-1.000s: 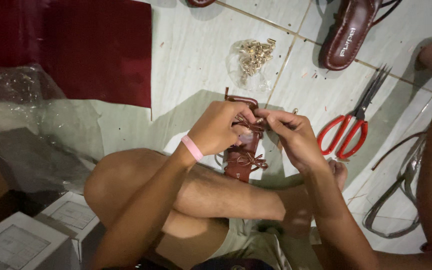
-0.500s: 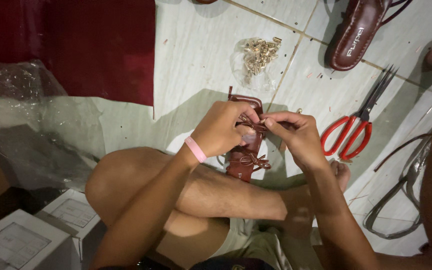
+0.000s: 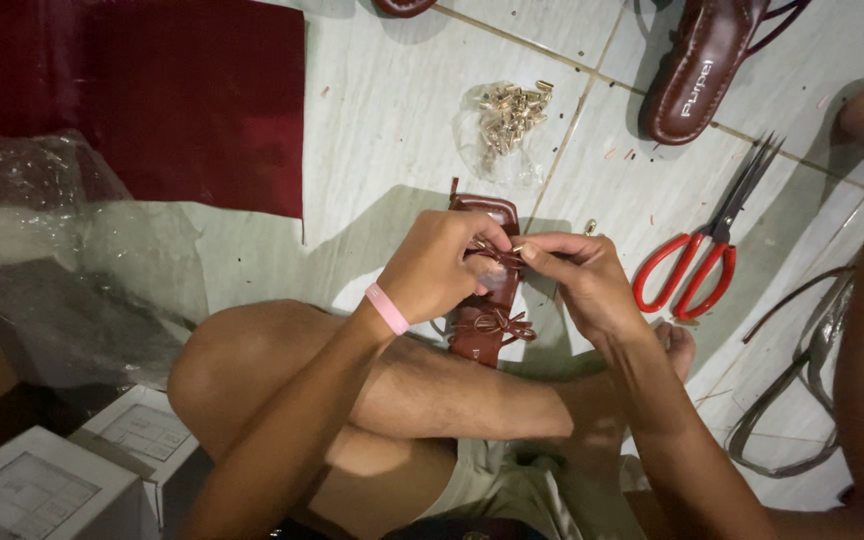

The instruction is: The person sits on the floor and assembles brown strappy sandals by attaching small gold-colored metal hardware to the straps. They use red-handled scissors to trim excess strap material and then secure the metal pieces onto the sandal straps.

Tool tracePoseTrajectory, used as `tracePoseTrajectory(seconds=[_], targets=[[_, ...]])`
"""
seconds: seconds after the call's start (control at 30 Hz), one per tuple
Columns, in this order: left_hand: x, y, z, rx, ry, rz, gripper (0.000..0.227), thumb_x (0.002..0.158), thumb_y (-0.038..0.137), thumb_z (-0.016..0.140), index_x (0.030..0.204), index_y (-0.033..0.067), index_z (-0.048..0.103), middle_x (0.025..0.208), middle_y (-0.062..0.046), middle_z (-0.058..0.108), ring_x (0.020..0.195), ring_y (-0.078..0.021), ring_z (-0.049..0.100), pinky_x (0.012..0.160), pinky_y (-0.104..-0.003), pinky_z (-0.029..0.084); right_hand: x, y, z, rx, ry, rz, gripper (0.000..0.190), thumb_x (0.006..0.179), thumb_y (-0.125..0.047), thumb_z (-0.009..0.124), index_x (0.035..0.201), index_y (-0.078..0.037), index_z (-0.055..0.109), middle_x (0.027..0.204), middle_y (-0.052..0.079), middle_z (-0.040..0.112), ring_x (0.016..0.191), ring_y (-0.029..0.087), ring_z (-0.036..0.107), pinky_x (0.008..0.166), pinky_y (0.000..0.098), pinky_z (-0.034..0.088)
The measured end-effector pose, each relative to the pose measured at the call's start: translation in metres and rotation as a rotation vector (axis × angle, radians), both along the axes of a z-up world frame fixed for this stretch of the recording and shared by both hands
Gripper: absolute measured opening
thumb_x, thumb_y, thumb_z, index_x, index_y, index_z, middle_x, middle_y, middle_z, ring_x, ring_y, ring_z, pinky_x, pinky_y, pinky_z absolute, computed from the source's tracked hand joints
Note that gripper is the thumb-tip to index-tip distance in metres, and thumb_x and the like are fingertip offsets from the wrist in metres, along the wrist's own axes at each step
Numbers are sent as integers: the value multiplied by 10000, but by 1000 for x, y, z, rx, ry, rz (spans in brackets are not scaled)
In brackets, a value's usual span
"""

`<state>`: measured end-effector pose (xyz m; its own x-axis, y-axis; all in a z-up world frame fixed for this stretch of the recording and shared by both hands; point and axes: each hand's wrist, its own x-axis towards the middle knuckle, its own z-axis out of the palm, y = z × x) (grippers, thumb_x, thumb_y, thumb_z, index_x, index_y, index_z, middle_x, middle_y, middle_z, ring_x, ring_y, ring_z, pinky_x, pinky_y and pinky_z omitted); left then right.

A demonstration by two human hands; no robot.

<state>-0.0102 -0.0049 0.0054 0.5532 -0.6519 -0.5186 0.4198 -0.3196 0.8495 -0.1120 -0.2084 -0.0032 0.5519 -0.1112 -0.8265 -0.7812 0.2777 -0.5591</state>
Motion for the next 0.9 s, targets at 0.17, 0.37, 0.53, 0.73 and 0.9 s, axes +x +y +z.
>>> tracePoseTrajectory(seconds=[0.17, 0.37, 0.53, 0.73, 0.9], targets=[[2, 2, -9, -51, 25, -52, 232, 810, -47, 738, 1038, -27, 701, 936, -150, 747, 821, -205, 773, 612, -307, 635, 1, 3, 3, -39, -13, 46, 202, 936, -82, 733, 1081, 52, 775, 1011, 129, 786, 926, 146, 701, 893, 313, 559], [22, 11, -14, -88, -154, -247, 422, 711, 19, 862, 1082, -10, 663, 986, -138, 747, 926, -255, 723, 819, -367, 574, -6, 5, 10, 27, -110, -58, 338, 1014, -201, 577, 1232, 23, 707, 1181, 97, 754, 1061, 152, 710, 965, 295, 534], [25, 21, -1, -78, -206, -292, 506, 670, -33, 831, 1148, 59, 695, 1095, -114, 759, 955, -250, 731, 845, -353, 588, -55, 1, 20, -198, -174, -208, 297, 1031, -167, 616, 1190, 72, 692, 1204, 149, 728, 1058, 207, 695, 923, 337, 547], [8, 15, 4, 60, -305, -235, 491, 703, -58, 828, 1160, 93, 730, 1108, -141, 760, 954, -259, 751, 828, -347, 602, -125, -12, 78, -332, -262, -272, 259, 1016, -162, 623, 1122, 61, 703, 1184, 152, 729, 1032, 238, 720, 934, 345, 558], [-15, 18, -13, 87, -388, -86, 459, 713, -75, 795, 1142, 79, 741, 1083, -155, 776, 958, -254, 762, 823, -348, 619, -176, -15, 145, -514, -179, -298, 280, 1016, -146, 613, 1165, 64, 723, 1138, 154, 757, 1056, 190, 698, 965, 316, 518]])
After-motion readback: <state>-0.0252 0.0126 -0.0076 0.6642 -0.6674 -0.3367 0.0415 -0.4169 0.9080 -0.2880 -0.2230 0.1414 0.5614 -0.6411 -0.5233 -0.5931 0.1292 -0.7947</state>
